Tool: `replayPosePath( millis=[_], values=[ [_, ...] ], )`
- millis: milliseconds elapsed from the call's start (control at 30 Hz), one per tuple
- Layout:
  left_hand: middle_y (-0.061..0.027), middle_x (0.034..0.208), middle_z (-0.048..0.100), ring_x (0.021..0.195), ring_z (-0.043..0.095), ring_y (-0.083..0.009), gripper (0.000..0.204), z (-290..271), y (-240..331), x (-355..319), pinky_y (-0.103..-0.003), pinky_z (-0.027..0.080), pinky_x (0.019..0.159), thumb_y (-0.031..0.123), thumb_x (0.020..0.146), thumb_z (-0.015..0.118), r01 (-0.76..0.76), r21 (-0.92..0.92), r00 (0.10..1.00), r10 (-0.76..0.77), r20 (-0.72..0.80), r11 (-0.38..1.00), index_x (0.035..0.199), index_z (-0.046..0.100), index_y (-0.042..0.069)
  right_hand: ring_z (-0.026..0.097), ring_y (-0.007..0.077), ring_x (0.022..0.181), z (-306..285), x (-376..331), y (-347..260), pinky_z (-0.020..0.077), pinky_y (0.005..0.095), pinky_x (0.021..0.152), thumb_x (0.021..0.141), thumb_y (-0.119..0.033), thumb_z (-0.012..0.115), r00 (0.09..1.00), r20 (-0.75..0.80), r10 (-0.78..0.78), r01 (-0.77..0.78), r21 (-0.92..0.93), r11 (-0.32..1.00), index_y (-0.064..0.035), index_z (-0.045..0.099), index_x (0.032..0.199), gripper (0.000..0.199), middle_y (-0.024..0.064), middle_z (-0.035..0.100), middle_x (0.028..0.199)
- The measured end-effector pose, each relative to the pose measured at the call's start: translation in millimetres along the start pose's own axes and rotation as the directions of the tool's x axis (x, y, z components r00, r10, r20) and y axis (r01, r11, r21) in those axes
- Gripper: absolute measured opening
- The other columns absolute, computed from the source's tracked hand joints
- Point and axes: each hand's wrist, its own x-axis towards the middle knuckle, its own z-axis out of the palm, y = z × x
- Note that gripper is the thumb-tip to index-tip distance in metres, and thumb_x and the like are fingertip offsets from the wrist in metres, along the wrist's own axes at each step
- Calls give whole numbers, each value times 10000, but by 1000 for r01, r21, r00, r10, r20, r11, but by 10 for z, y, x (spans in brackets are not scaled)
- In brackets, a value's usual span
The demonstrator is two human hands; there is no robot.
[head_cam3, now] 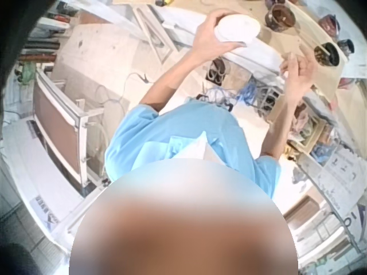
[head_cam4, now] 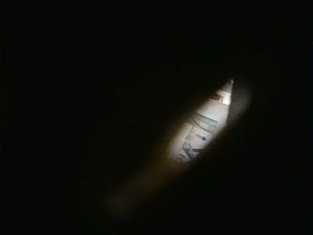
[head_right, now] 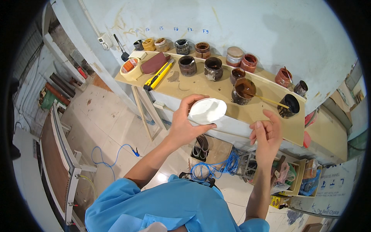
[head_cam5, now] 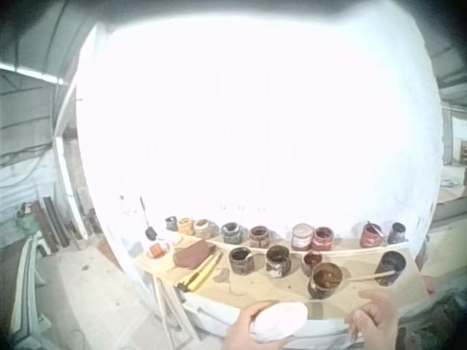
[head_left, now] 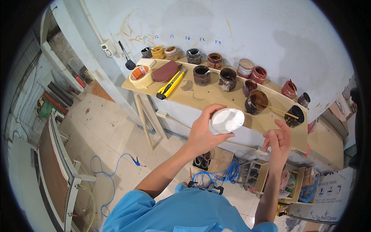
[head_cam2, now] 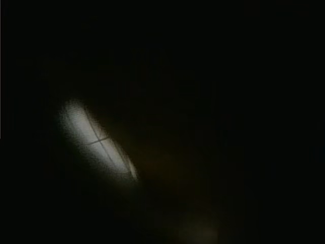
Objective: The person mixes a brown paste in a small jar using a yellow stick, then adds white powder from a white container and continues stirring. They transfer some of the mixture into another jar and stir again, repeating the process with different jars on a shelf.
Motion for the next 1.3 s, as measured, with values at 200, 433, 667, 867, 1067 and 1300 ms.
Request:
replayPosePath(
  millis=[200, 433, 667, 867, 1067, 1300],
  values=[
    [-156, 1372, 691, 1290, 678, -258, 887, -33, -62, -74, -399, 539, 1117, 119, 720, 1011, 16, 53, 999, -13, -49, 998, 1440, 502, 26, 587, 50, 686, 60, -357, 224, 464, 218, 584, 1075, -115, 672, 992, 20, 127, -127, 8, 992, -16, 661, 1328, 272, 50, 724, 902],
    [-161, 1408, 616, 1331, 630, -270, 954, 38, -156, -128, -417, 503, 1146, 88, 708, 1009, 26, -162, 1000, -27, -6, 986, 1480, 456, 1, 617, 55, 682, 71, -643, 473, 487, 217, 607, 1083, -117, 669, 983, 77, 168, -164, -61, 985, -13, 722, 1232, 190, 41, 739, 893],
    [-143, 1459, 592, 1370, 601, -251, 996, 59, -164, -221, -420, 485, 1177, 114, 709, 1025, 109, -398, 989, -60, 134, 911, 1516, 448, 19, 630, 46, 692, 48, -774, 517, 482, 219, 618, 1064, -113, 693, 983, 66, 171, -169, -30, 985, -7, 752, 1152, 150, 29, 748, 845],
    [-139, 1491, 568, 1386, 585, -253, 1044, 86, -129, -247, -423, 473, 1198, 111, 715, 1017, 220, -541, 967, -107, 232, 812, 1568, 421, 27, 624, 71, 683, -387, -436, -62, 480, 236, 607, 1067, -151, 677, 979, -196, -45, 30, -78, 996, 33, 738, 1098, 197, 38, 715, 846],
    [-147, 1527, 489, 1393, 569, -265, 1038, 114, -91, -157, -428, 489, 1185, 107, 729, 1008, 45, -415, 985, 30, 172, 909, 1556, 384, 30, 669, 139, 743, -891, 1225, -732, 543, 309, 695, 1030, -248, 706, 894, -9, -449, 334, -654, 679, -12, 776, 1090, 253, 76, 777, 894],
    [-162, 1483, 527, 1383, 585, -278, 1000, 65, -52, -94, -436, 502, 1172, 102, 731, 1010, -50, -344, 986, 101, 132, 938, 1519, 399, 25, 763, 347, 928, -768, 2286, -571, 602, 439, 842, 870, -307, 776, 997, 68, 21, 63, -977, 205, -36, 814, 1026, 315, 191, 794, 966]
  ],
)
